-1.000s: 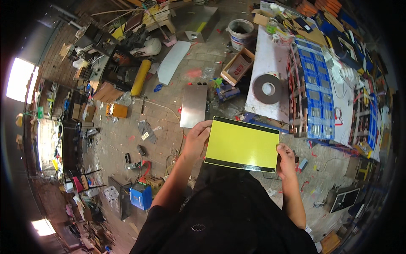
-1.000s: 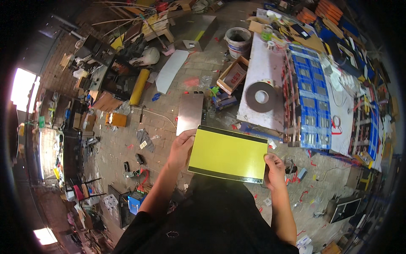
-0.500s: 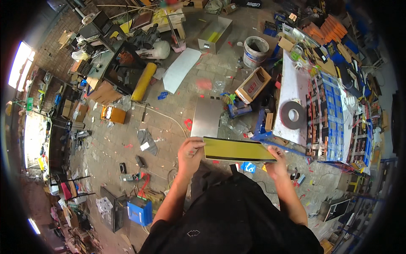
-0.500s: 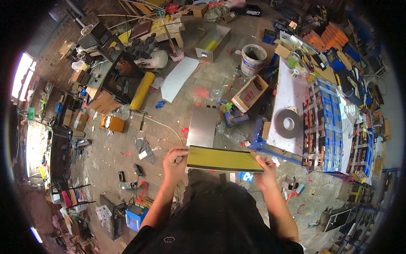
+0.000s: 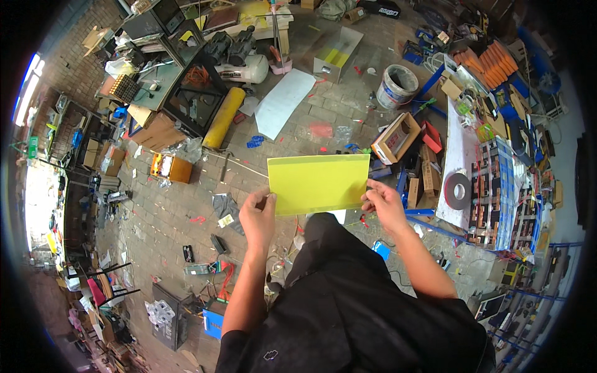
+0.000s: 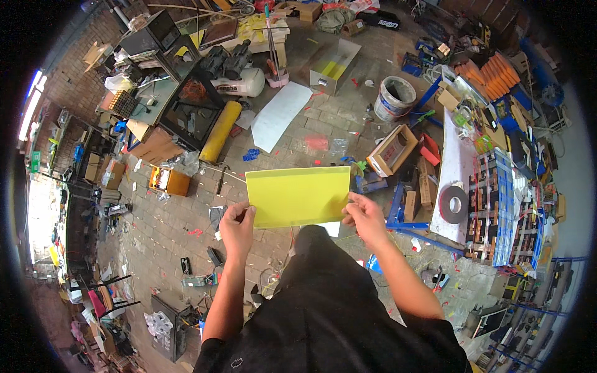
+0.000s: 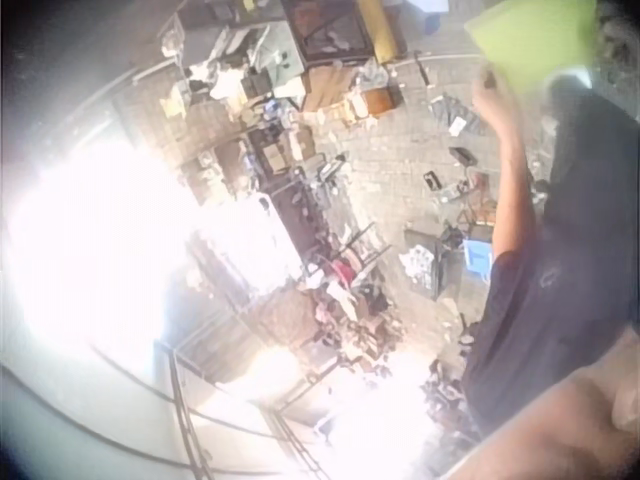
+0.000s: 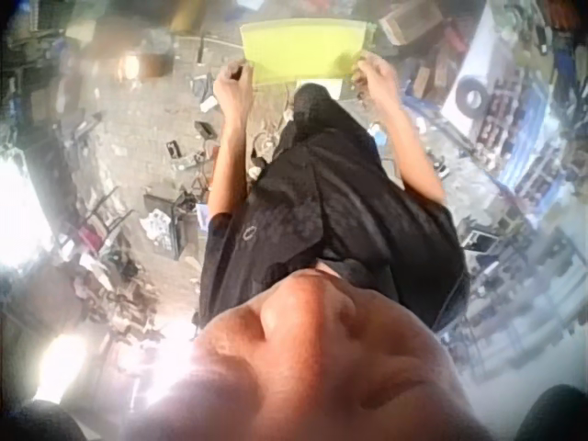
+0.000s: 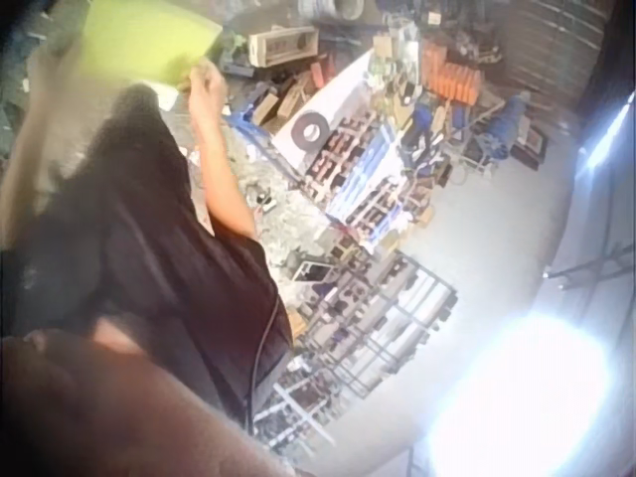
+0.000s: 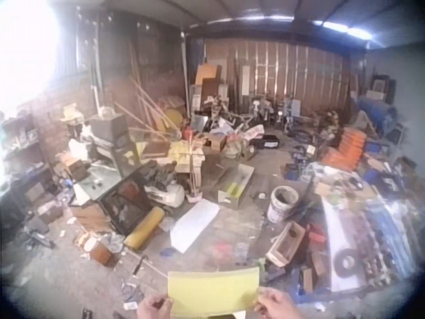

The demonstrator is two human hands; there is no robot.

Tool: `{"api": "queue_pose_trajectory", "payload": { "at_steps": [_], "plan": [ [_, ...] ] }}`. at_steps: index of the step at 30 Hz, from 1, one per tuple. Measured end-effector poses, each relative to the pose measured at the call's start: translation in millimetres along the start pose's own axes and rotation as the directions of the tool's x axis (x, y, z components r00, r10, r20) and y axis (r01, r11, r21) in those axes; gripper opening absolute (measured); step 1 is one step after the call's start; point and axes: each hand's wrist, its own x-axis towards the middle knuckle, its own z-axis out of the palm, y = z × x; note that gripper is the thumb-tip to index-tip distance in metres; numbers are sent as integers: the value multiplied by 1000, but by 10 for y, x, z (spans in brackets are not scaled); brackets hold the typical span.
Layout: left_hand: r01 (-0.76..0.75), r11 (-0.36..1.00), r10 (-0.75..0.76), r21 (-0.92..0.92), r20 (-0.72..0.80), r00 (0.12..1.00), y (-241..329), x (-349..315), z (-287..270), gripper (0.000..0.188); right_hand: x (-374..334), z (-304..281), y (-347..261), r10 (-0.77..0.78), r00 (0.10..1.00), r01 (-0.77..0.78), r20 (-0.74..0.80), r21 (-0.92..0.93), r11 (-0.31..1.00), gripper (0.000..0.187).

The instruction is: The person cuts a yellow sheet with a guillotine cutter, then applies red and black tape to its edges using a utility knife. The person places the finished panel into a metal cabinet and measures the interior with a ruler.

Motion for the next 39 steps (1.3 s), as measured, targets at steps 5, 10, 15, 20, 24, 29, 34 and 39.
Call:
{"api": "queue_pose_trajectory", "payload": {
  "at_steps": [5,10,15,20,24,29,34,39],
  "plan": [
    [12,995,-21,102,89,996,-67,587,-150,24,644,298,-77,-173,984,175,29,-256,951,49],
    [-88,981,68,173,120,990,-318,1320,-309,31,1340,812,-258,-338,935,350,108,-445,825,53],
    [-85,973,40,216,206,978,-337,2502,-49,40,2378,1140,-453,-322,946,300,34,-468,831,62],
    [-81,988,30,135,338,941,-337,3763,373,47,3360,1322,-1095,-314,948,248,-47,-507,826,61],
    [-134,982,68,136,408,910,-170,4585,721,51,4026,1340,-1570,-277,955,177,-109,-543,821,60],
    [-126,985,53,119,483,874,-157,5743,1431,47,4823,1303,-2018,-291,918,117,-270,-518,848,61],
    [-338,919,154,201,606,781,337,6692,2277,43,5661,1005,-2289,-207,900,13,-385,-450,893,58],
    [-289,951,82,112,808,584,629,7672,3231,46,6543,564,-2235,-200,841,-74,-502,-474,877,47]
  ]
}}
